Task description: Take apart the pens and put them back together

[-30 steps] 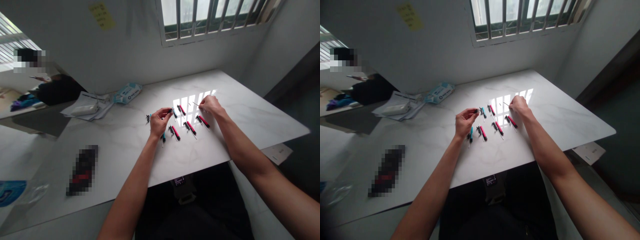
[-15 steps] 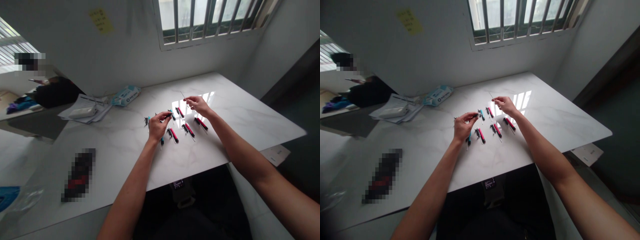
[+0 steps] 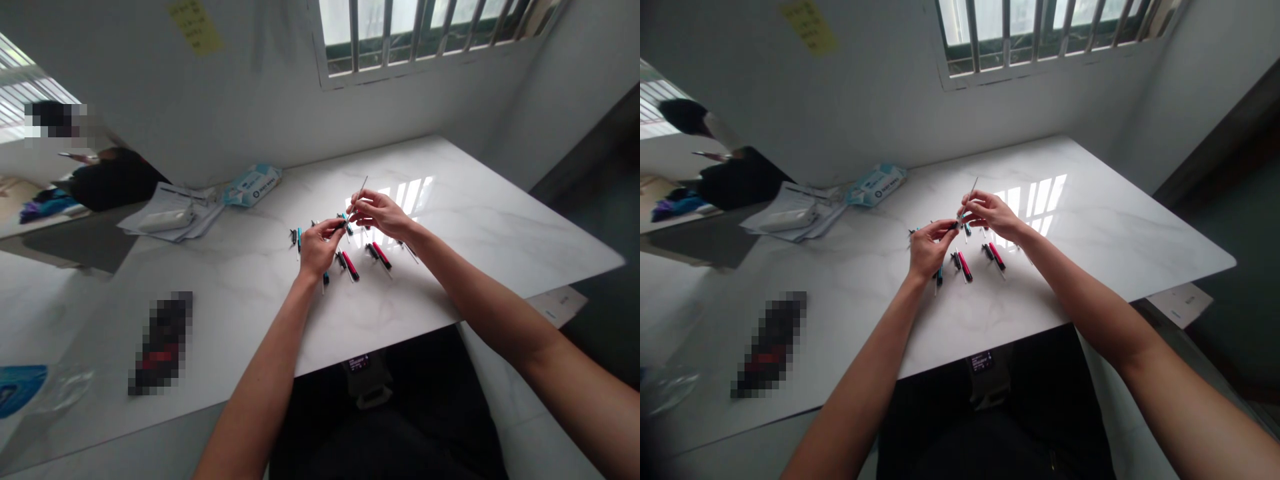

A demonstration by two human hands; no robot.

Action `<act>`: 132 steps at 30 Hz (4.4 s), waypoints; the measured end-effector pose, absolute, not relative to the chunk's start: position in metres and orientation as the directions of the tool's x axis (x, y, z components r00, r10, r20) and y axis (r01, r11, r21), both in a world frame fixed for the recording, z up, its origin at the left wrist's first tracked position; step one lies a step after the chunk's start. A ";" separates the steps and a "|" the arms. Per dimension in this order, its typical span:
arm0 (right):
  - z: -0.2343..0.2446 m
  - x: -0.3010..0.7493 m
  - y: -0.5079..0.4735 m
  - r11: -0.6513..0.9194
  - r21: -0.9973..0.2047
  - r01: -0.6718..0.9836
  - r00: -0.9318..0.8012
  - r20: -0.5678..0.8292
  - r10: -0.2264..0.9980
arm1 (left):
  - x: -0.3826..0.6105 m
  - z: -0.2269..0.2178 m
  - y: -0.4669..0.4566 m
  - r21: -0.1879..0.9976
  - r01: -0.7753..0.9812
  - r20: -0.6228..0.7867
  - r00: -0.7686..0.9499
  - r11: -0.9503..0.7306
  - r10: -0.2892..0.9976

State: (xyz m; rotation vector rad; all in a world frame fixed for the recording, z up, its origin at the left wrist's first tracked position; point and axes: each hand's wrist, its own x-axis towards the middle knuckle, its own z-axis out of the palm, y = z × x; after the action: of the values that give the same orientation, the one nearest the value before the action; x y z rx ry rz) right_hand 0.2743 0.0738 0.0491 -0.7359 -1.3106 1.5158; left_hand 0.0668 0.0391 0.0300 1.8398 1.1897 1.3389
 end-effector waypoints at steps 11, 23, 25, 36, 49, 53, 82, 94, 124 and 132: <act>0.041 0.269 0.077 0.177 -0.982 -0.062 -0.399 0.187 0.898 | 0.067 0.029 0.039 0.873 0.245 0.412 0.092 -0.421 0.907; 0.022 0.323 0.105 0.240 -0.635 0.734 -0.077 0.273 0.959 | 0.065 0.031 0.046 0.918 0.097 0.387 -0.016 -0.384 0.922; 0.015 0.323 0.107 0.213 -0.598 0.773 -0.088 0.231 0.969 | 0.065 0.031 0.046 0.918 0.091 0.389 -0.019 -0.386 0.921; 0.009 0.319 0.112 0.158 -0.585 0.795 -0.047 0.200 0.979 | 0.063 0.032 0.047 0.912 0.076 0.406 -0.024 -0.403 0.914; 0.011 0.332 0.115 0.138 -0.639 0.757 0.077 0.296 0.952 | 0.060 0.035 0.046 0.914 0.117 0.396 -0.046 -0.389 0.917; 0.007 0.338 0.119 0.122 -0.649 0.751 0.106 0.301 0.948 | 0.060 0.036 0.045 0.910 0.135 0.402 -0.050 -0.393 0.914; 0.030 0.315 0.103 0.329 -0.757 0.565 -0.090 0.340 0.936 | 0.058 0.040 0.036 0.720 0.498 0.545 0.024 -0.483 0.838; 0.032 0.311 0.107 0.259 -0.961 0.100 -0.065 0.254 0.965 | 0.057 0.038 0.039 0.741 0.516 0.513 -0.020 -0.430 0.858; 0.040 0.293 0.096 0.247 -0.949 -0.193 -0.149 0.278 0.949 | 0.057 0.038 0.037 0.704 0.587 0.490 0.006 -0.400 0.871; 0.038 0.289 0.095 0.231 -0.952 -0.203 -0.180 0.268 0.946 | 0.057 0.036 0.037 0.707 0.571 0.495 0.024 -0.418 0.869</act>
State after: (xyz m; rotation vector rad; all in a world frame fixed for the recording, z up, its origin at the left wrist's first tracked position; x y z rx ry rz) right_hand 0.2889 0.0954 0.0380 -0.7843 -1.3301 1.2423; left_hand 0.0570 0.0372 0.0360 1.9955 1.4751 1.3480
